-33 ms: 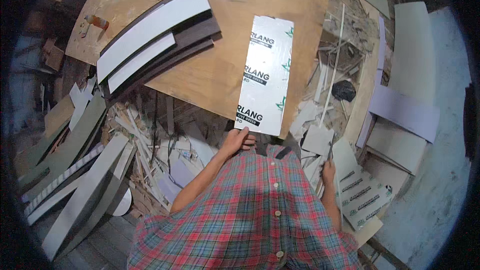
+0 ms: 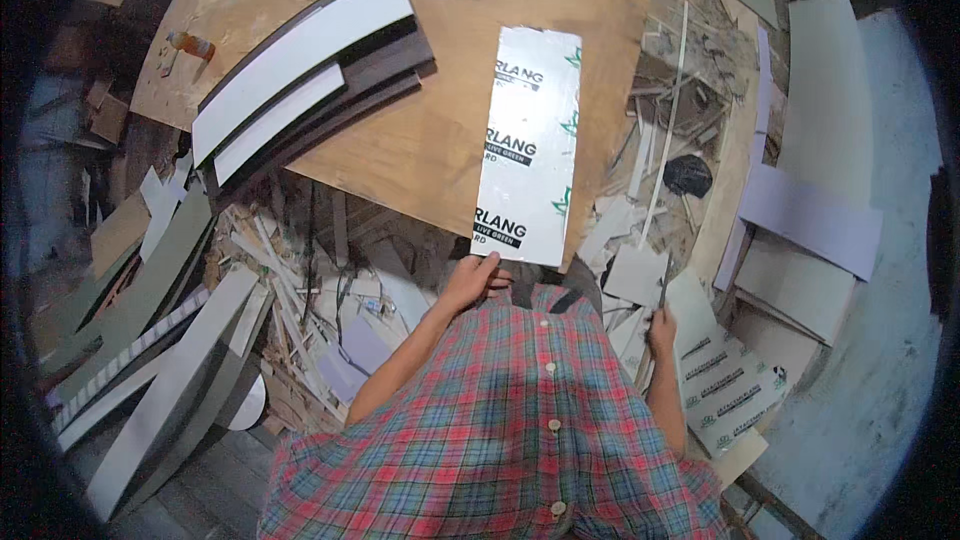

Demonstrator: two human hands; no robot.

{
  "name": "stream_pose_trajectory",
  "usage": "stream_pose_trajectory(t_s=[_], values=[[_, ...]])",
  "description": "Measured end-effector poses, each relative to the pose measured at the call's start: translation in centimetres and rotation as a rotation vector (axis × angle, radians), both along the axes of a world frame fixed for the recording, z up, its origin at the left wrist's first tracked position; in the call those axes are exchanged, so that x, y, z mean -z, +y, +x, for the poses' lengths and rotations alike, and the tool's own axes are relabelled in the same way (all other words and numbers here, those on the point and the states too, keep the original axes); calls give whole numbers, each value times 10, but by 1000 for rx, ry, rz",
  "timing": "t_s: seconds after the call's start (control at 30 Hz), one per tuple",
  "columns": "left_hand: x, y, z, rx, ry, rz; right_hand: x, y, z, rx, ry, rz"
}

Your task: The person scrapes the edges and surfaces of several dark brown and white wooden planks using a metal file by hand while standing over a pile of debris.

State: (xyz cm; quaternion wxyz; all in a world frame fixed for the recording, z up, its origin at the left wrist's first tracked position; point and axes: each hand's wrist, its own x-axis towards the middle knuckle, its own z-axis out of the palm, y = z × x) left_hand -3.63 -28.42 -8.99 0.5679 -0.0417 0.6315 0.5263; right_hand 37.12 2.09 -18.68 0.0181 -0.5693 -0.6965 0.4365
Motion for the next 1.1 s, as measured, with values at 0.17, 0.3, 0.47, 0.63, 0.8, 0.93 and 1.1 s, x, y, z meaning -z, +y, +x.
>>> stream_pose_trajectory(t_s=[0.17, 0.3, 0.47, 0.63, 0.8, 0.93, 1.1], values=[[-12, 35, 49, 364, 839, -150, -24, 68, -48, -92, 65, 26], [-39, 44, 14, 424, 1023, -473, -73, 42, -89, -170, 166, -31], [-27, 62, -10, 867, 1487, -197, -80, -18, -79, -459, 254, 118], [15, 49, 0, 780, 1497, -125, -110, -74, -64, -292, 213, -129], [24, 63, 14, 587, 1496, 32, -123, -142, -53, -244, 187, 123], [22, 61, -12, 595, 1451, 69, -130, -182, -75, -406, 84, 314], [42, 124, -111, 584, 1736, 125, -106, -210, -115, -607, 23, 467]])
